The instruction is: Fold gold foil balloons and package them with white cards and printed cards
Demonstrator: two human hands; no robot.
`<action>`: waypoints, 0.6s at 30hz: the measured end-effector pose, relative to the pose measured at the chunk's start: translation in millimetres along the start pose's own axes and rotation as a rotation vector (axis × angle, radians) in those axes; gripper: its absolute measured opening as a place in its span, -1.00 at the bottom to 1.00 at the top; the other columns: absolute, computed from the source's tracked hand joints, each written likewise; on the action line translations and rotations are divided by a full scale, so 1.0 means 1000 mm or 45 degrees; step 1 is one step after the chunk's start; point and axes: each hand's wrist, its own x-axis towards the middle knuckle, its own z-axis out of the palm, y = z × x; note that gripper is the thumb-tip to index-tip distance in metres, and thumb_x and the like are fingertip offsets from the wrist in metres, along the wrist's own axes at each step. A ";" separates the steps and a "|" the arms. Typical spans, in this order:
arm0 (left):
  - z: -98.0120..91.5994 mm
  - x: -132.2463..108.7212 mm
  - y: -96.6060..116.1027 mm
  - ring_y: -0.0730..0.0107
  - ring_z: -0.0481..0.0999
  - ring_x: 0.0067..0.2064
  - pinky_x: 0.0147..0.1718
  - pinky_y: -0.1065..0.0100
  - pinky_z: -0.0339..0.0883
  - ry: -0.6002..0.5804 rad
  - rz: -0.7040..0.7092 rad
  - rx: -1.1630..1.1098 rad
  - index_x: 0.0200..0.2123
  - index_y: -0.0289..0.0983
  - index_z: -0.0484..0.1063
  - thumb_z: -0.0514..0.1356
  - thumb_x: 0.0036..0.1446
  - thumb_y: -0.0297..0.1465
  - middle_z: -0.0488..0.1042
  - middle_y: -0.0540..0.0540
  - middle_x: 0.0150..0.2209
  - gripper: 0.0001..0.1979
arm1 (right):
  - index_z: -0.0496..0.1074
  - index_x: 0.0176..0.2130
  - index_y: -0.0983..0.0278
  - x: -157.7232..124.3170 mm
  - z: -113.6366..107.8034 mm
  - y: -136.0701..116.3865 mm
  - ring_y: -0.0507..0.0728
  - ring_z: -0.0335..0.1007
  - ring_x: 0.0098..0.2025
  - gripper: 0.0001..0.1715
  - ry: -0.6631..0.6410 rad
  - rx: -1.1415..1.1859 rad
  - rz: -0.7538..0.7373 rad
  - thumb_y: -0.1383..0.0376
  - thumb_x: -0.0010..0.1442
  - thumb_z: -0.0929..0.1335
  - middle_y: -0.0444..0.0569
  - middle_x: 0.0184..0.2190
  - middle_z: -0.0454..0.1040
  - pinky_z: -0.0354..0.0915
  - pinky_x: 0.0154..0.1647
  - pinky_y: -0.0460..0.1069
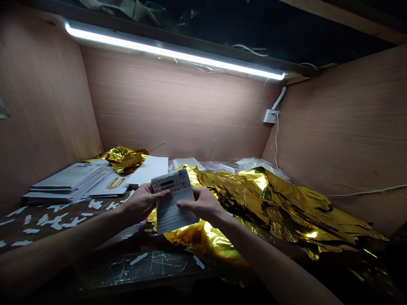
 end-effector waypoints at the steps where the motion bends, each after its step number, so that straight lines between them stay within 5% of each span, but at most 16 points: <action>1: 0.003 -0.002 0.000 0.25 0.63 -0.18 -0.08 0.28 0.50 0.048 0.019 -0.054 -0.22 -0.38 0.66 0.60 -0.21 -0.42 0.69 -0.20 -0.22 -0.58 | 0.61 -0.25 0.39 -0.008 0.004 0.004 0.17 0.57 -0.31 -0.50 -0.010 0.010 0.057 0.11 -0.11 0.63 0.08 -0.31 0.64 0.48 -0.24 0.06; 8: 0.014 -0.007 0.000 0.27 0.63 -0.20 -0.08 0.27 0.51 0.183 0.031 -0.181 -0.26 -0.38 0.65 0.59 -0.21 -0.46 0.68 -0.19 -0.22 -0.63 | 0.52 -0.33 0.39 -0.033 0.036 0.020 0.13 0.53 -0.49 -0.49 0.271 0.066 -0.042 -0.03 0.08 0.53 0.06 -0.46 0.58 0.45 -0.52 -0.03; 14: -0.006 -0.001 0.018 0.30 0.62 -0.28 -0.22 0.34 0.49 0.097 0.013 0.039 -0.23 -0.44 0.67 0.54 -0.10 -0.43 0.68 -0.24 -0.27 -0.67 | 0.46 -0.46 0.35 -0.039 0.030 0.010 0.03 0.32 -0.66 -0.55 0.247 -0.093 0.006 0.02 0.07 0.51 -0.06 -0.67 0.45 0.29 -0.66 -0.08; 18: -0.012 0.002 0.020 0.31 0.62 -0.29 -0.21 0.31 0.49 0.048 0.047 0.111 -0.20 -0.43 0.68 0.54 -0.07 -0.39 0.68 -0.26 -0.25 -0.66 | 0.43 -0.52 0.33 -0.046 0.027 0.014 -0.01 0.23 -0.67 -0.54 0.433 -0.061 -0.010 0.03 0.08 0.53 -0.10 -0.69 0.38 0.18 -0.68 -0.11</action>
